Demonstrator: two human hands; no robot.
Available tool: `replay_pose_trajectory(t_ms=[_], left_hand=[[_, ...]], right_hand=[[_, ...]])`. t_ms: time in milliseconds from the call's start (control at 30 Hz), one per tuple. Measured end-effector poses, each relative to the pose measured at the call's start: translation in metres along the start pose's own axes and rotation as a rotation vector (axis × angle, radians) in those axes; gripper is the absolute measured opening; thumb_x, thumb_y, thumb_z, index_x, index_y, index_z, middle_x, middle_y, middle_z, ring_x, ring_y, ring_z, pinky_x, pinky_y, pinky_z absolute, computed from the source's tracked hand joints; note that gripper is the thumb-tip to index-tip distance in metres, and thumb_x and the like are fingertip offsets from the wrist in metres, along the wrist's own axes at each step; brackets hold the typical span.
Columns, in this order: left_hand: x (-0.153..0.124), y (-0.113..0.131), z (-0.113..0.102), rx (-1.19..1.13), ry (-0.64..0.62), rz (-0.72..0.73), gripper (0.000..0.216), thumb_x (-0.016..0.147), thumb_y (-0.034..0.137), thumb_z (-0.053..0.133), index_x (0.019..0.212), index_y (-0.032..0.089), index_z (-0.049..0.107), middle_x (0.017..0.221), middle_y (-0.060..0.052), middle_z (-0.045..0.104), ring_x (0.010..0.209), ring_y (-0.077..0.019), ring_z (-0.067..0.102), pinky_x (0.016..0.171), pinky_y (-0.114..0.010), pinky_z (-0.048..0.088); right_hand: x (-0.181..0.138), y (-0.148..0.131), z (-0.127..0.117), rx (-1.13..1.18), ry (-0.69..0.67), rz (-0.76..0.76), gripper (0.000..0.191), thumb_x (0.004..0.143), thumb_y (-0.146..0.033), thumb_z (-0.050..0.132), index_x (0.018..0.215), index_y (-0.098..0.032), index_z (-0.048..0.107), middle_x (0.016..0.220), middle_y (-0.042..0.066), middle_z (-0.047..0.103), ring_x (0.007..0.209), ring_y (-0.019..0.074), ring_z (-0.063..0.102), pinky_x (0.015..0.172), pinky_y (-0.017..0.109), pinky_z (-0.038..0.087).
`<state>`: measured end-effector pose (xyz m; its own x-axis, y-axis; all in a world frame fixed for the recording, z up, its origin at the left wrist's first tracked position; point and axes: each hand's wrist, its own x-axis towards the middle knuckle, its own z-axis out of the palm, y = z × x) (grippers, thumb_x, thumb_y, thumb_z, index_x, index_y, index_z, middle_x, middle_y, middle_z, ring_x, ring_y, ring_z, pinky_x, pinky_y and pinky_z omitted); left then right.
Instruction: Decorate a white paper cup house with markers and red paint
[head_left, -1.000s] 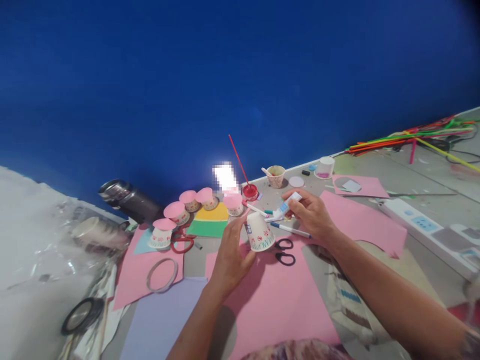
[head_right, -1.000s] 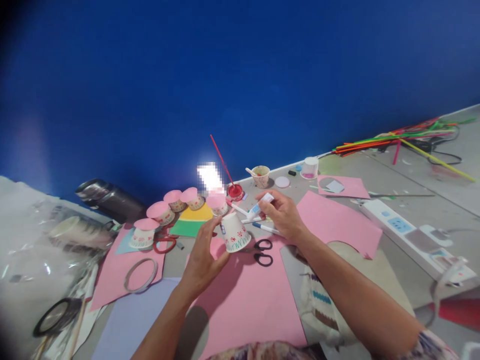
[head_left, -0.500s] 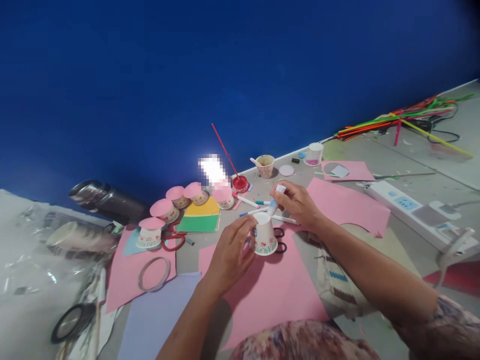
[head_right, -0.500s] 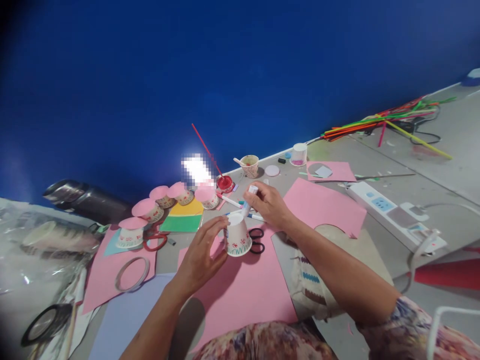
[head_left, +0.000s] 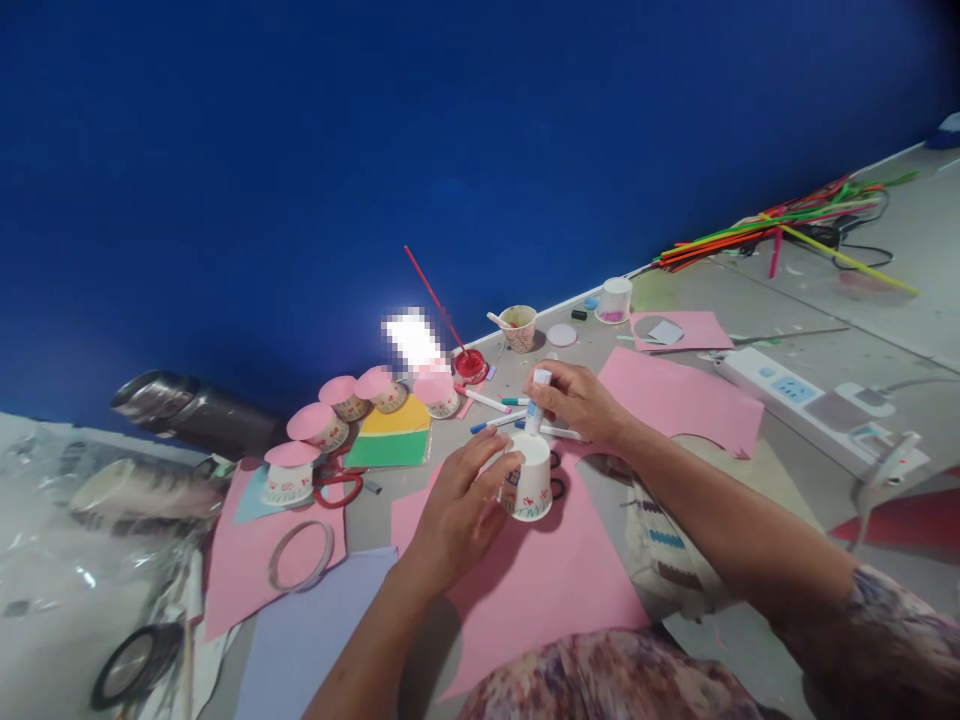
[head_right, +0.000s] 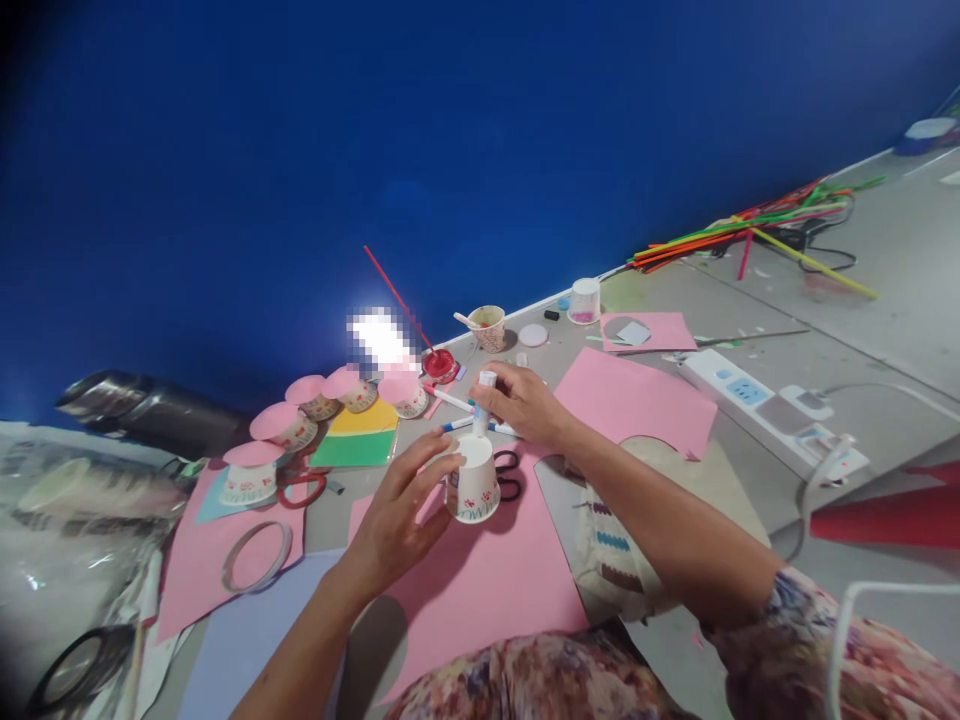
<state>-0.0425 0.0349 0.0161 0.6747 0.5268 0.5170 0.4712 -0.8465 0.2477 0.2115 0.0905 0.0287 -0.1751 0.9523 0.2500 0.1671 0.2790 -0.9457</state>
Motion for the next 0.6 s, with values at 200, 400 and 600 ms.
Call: replay_pose_trajectory(t_ms=[200, 400, 600], left_hand=[[0.007, 0.004, 0.005, 0.094, 0.018, 0.062, 0.064, 0.090, 0.001, 0.066, 0.146, 0.031, 0.055, 0.136, -0.012, 0.053, 0.140, -0.0315, 0.055, 0.113, -0.054, 0.057], [0.011, 0.004, 0.005, 0.140, 0.008, 0.102, 0.062, 0.088, -0.001, 0.065, 0.142, 0.030, 0.058, 0.132, -0.012, 0.053, 0.140, -0.0321, 0.052, 0.113, -0.053, 0.056], [0.012, 0.004, 0.002, 0.146, 0.001, 0.101, 0.060, 0.088, -0.002, 0.067, 0.138, 0.029, 0.060, 0.133, -0.012, 0.051, 0.144, -0.0332, 0.048, 0.116, -0.054, 0.055]], right_hand=[[-0.002, -0.001, 0.003, -0.008, -0.042, -0.008, 0.036, 0.095, -0.056, 0.063, 0.084, -0.022, 0.062, 0.070, -0.003, 0.057, 0.062, 0.0137, 0.049, 0.061, 0.027, 0.038], [-0.001, -0.003, -0.005, -0.099, -0.100, -0.065, 0.033, 0.097, -0.050, 0.061, 0.082, -0.021, 0.061, 0.070, -0.004, 0.053, 0.065, 0.0130, 0.045, 0.062, 0.027, 0.035], [-0.001, -0.005, -0.009, -0.091, -0.122, -0.045, 0.030, 0.095, -0.046, 0.063, 0.080, -0.021, 0.060, 0.069, -0.005, 0.052, 0.064, 0.0121, 0.042, 0.061, 0.026, 0.033]])
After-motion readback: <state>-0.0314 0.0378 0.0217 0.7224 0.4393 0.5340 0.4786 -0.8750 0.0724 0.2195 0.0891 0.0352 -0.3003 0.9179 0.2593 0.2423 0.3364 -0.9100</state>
